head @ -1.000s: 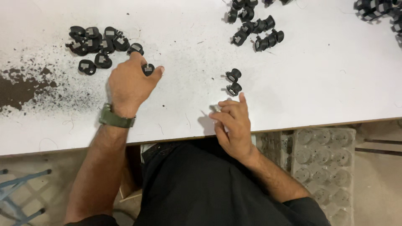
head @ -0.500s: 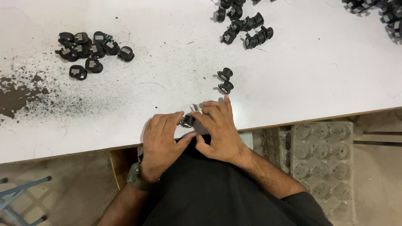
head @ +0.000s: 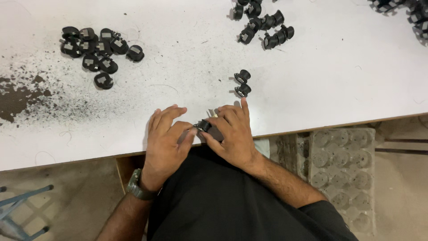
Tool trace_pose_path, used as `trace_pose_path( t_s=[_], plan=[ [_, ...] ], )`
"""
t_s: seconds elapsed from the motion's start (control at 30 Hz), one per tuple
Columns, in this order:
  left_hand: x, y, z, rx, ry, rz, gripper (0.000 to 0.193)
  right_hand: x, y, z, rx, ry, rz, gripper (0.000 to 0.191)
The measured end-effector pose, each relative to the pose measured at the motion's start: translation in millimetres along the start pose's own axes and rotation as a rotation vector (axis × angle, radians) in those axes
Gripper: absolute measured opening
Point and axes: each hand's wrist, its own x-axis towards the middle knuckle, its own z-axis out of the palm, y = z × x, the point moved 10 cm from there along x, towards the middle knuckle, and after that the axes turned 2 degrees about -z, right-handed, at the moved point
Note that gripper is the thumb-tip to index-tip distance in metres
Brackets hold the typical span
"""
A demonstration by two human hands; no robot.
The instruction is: The person uses a small tool to scrape or deburr small black mechanical components on a white table. They then assemble the components into circular clusters, placing each finished cluster on the table.
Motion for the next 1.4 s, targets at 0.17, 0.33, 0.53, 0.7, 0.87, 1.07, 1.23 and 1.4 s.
trace_pose_path(
  t_s=[0.17, 0.33, 0.53, 0.7, 0.87, 1.07, 1.23, 1.4],
  plan=[
    [-8, -8, -5, 0.009, 0.02, 0.0, 0.004, 4, 2, 8, -0.009, 0.016, 0.007, 0.038],
    [-13, -3, -3, 0.139, -0.019, 0.001, 0.011, 6, 6, 8, -0.026, 0.024, 0.005, 0.042],
    [-19, 30, -24, 0.179, 0.159, 0.234, 0.025, 1, 11, -11, 0.047, 0.126, -0.028, 0.042],
    [-2, 29, 8, 0.359, 0.071, 0.244, 0.025, 8, 12, -5, -0.048, 0.032, -0.006, 0.052],
    [9, 25, 14, 0.432, 0.117, 0.271, 0.012, 16, 15, 1, -0.056, -0.002, -0.003, 0.042],
    [14, 30, 15, 0.354, 0.111, 0.301, 0.013, 18, 19, 3, -0.043, -0.023, -0.012, 0.04],
    [15, 26, 17, 0.313, 0.096, 0.258, 0.013, 19, 24, 2, -0.048, -0.009, 0.005, 0.04],
    [11, 12, 19, 0.274, 0.102, 0.185, 0.014, 15, 23, -1, -0.025, 0.05, -0.015, 0.044]
  ],
)
